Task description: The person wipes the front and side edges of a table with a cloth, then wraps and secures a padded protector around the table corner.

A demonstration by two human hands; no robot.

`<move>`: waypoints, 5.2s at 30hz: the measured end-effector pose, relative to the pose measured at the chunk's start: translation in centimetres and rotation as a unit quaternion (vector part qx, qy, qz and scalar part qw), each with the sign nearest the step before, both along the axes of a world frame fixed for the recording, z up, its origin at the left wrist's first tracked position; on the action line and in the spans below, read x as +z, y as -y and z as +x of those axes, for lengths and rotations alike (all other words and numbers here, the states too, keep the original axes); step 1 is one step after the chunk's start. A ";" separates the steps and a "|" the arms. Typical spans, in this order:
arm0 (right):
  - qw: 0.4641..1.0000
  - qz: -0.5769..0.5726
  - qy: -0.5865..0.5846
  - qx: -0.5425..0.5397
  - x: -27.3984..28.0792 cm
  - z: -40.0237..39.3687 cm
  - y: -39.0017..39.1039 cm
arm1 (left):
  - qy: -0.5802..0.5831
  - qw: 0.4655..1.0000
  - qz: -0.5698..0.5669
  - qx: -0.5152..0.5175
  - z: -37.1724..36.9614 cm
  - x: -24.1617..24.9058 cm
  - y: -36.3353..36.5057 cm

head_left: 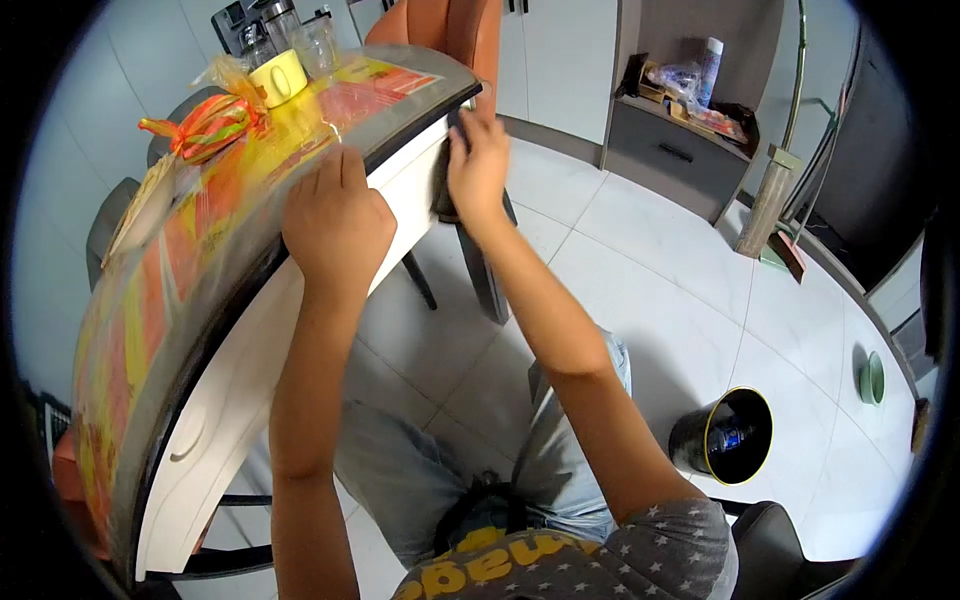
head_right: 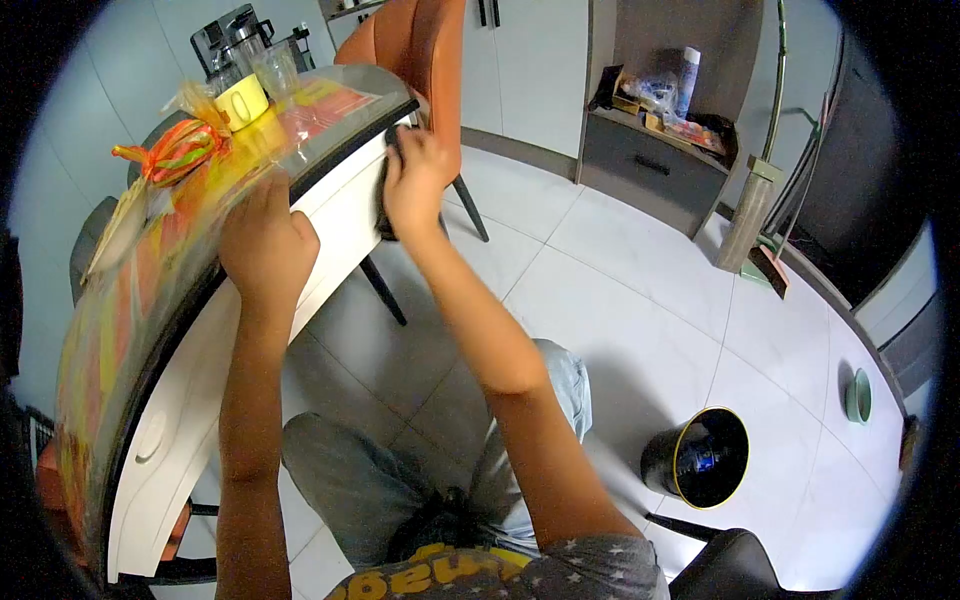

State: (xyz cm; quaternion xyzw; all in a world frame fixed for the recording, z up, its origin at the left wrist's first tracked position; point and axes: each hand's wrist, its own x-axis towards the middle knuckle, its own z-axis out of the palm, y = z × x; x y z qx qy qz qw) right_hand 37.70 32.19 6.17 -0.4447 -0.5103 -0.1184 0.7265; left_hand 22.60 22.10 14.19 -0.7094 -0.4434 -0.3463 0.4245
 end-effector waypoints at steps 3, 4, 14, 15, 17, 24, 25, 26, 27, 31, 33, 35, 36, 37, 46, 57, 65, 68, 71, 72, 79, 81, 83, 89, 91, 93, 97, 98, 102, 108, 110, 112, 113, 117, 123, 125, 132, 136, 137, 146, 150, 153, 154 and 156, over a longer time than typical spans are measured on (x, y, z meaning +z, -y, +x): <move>0.994 0.017 0.089 0.063 -0.6 -2.2 3.4 | 0.007 1.000 -0.005 0.001 0.3 -0.2 0.0; 0.991 0.024 0.108 0.073 -0.4 -2.6 4.4 | 0.013 1.000 0.001 -0.002 0.2 -0.3 0.0; 0.998 -0.059 -0.011 -0.035 2.0 2.1 -1.7 | 0.002 1.000 -0.016 0.015 -0.1 -0.2 0.3; 0.998 -0.061 -0.010 -0.034 2.1 2.1 -2.0 | 0.003 1.000 -0.018 0.016 0.0 -0.2 0.2; 0.997 -0.036 -0.069 -0.030 1.8 1.8 -2.2 | 0.008 1.000 -0.009 -0.003 0.0 -0.1 0.3; 0.976 -0.052 -0.181 0.105 1.2 -1.6 1.7 | 0.013 0.999 0.010 -0.029 -0.1 -0.3 -0.5; 0.976 -0.059 -0.170 0.122 1.2 -2.5 3.0 | 0.017 0.999 0.015 -0.027 -0.1 -0.4 -0.6; 0.982 -0.053 -0.147 0.109 1.1 -3.8 4.3 | 0.022 0.999 0.021 -0.027 0.1 -0.3 -0.6; 0.986 -0.048 -0.123 0.097 0.7 -5.5 5.5 | 0.023 0.999 0.021 -0.027 0.3 -0.2 -0.5; 0.962 -0.059 -0.118 0.237 0.0 -10.1 11.7 | 0.032 0.999 -0.012 -0.013 -0.2 -0.3 -0.2; 0.965 -0.021 -0.087 0.248 -0.8 -10.4 11.5 | 0.027 0.999 -0.005 -0.046 -0.5 -0.3 -0.2; 0.986 -0.007 -0.063 0.156 -1.9 -9.4 8.8 | 0.016 0.999 -0.005 -0.046 -0.7 -0.2 -0.2; 0.987 -0.031 -0.106 0.113 -1.4 -8.5 7.7 | 0.006 0.999 -0.007 -0.049 -0.8 -0.2 -0.2; 0.986 -0.062 -0.128 0.088 -1.0 -7.1 6.5 | 0.006 0.999 -0.006 -0.049 -0.7 -0.2 -0.1; 0.974 -0.075 -0.186 0.109 1.0 -0.5 1.2 | 0.018 0.999 0.002 -0.035 -0.2 -0.3 -0.2; 0.980 -0.064 -0.039 0.187 -2.3 -7.3 8.6 | 0.018 0.999 -0.005 -0.035 -0.4 -0.3 -0.3; 0.993 -0.045 -0.102 0.042 -2.0 -2.0 3.0 | 0.002 0.972 -0.004 -0.234 -1.3 -0.2 1.2; 0.998 -0.023 -0.045 0.027 -2.7 -1.1 1.4 | -0.015 0.949 -0.017 -0.315 -3.0 -2.3 2.7; 0.999 -0.020 -0.013 0.030 -2.8 -2.1 1.7 | 0.016 0.919 -0.057 -0.391 -5.0 -7.1 3.5; 1.000 -0.006 -0.008 0.018 -3.1 -2.9 1.8 | 0.032 0.916 -0.076 -0.393 -5.4 -8.6 4.0; 0.980 -0.012 0.162 0.115 -5.9 -8.6 8.5 | 0.158 0.853 -0.210 -0.451 -4.3 -17.6 2.5; 0.973 -0.012 0.190 0.130 -5.6 -7.6 8.5 | 0.219 0.840 -0.230 -0.440 -4.0 -19.8 2.4; 0.965 -0.012 0.217 0.146 -5.6 -6.4 7.7 | 0.326 0.802 -0.303 -0.400 -4.9 -23.2 2.3; 0.999 0.008 0.025 -0.040 -5.2 -2.0 0.0 | 0.545 0.650 -0.376 -0.374 -6.6 -21.8 3.6; 0.999 -0.024 -0.029 -0.013 -4.5 -2.4 0.5 | 0.622 0.598 -0.370 -0.344 -8.3 -22.4 3.6; 0.999 -0.014 -0.025 -0.024 -5.3 -3.9 0.9 | 0.629 0.601 -0.353 -0.345 -9.3 -22.9 4.1; 0.998 -0.001 0.054 0.034 -7.0 -10.5 6.9 | 0.679 0.581 -0.295 -0.340 -10.1 -22.1 3.9; 0.994 0.018 0.086 0.067 -7.7 -12.1 8.8 | 0.681 0.581 -0.286 -0.343 -10.0 -22.5 3.9; 0.971 0.060 0.196 0.126 -9.4 -11.9 9.0 | 0.665 0.597 -0.273 -0.355 -8.5 -22.6 3.8; 0.999 -0.030 0.005 0.018 -6.9 -8.4 4.6 | 0.583 0.634 -0.337 -0.381 -8.7 -22.0 4.9; 0.992 -0.057 -0.111 -0.007 -6.2 -7.5 2.8 | 0.564 0.647 -0.348 -0.378 -9.2 -21.8 5.4; 0.992 -0.034 -0.116 -0.027 -5.6 -7.9 3.1 | 0.576 0.633 -0.347 -0.384 -10.1 -22.2 5.5; 0.996 -0.027 -0.083 -0.008 -6.0 -8.5 3.9 | 0.591 0.620 -0.344 -0.385 -10.3 -22.5 5.3; 0.983 0.034 0.152 0.098 -7.5 -14.5 10.8 | 0.621 0.566 -0.386 -0.381 -10.0 -23.3 4.2; 0.946 0.081 0.268 0.161 -7.6 -13.8 11.2 | 0.692 0.497 -0.372 -0.367 -7.4 -21.5 5.0; 0.949 0.047 0.270 0.154 -7.4 -13.0 10.5 | 0.666 0.508 -0.411 -0.360 -7.9 -22.3 4.8; 0.997 -0.060 -0.002 0.058 -7.2 -8.6 6.8 | 0.570 0.557 -0.492 -0.351 -6.3 -21.6 6.3; 0.976 -0.124 -0.116 0.136 -9.1 -7.2 6.0 | 0.413 0.756 -0.418 -0.288 -5.4 -20.9 7.4; 0.948 -0.166 -0.212 0.172 -9.6 -7.1 5.9 | 0.413 0.755 -0.422 -0.284 -5.7 -21.0 7.2; 0.608 -0.323 -0.490 0.535 -6.6 -2.6 12.5 | 0.520 0.366 -0.664 -0.394 -5.8 -17.1 3.0; 0.710 -0.312 -0.425 0.467 -7.3 -3.5 14.9 | 0.498 0.369 -0.631 -0.466 -4.7 -17.8 3.8; 0.688 -0.346 -0.406 0.493 -7.3 -4.1 15.6 | 0.531 0.434 -0.549 -0.477 -4.7 -19.9 4.0; 0.676 -0.358 -0.410 0.497 -6.8 -4.3 16.2 | 0.533 0.433 -0.549 -0.477 -4.8 -20.0 4.1; 0.690 -0.364 -0.379 0.497 -7.3 -4.4 16.8 | 0.570 0.439 -0.515 -0.466 -5.2 -20.0 4.1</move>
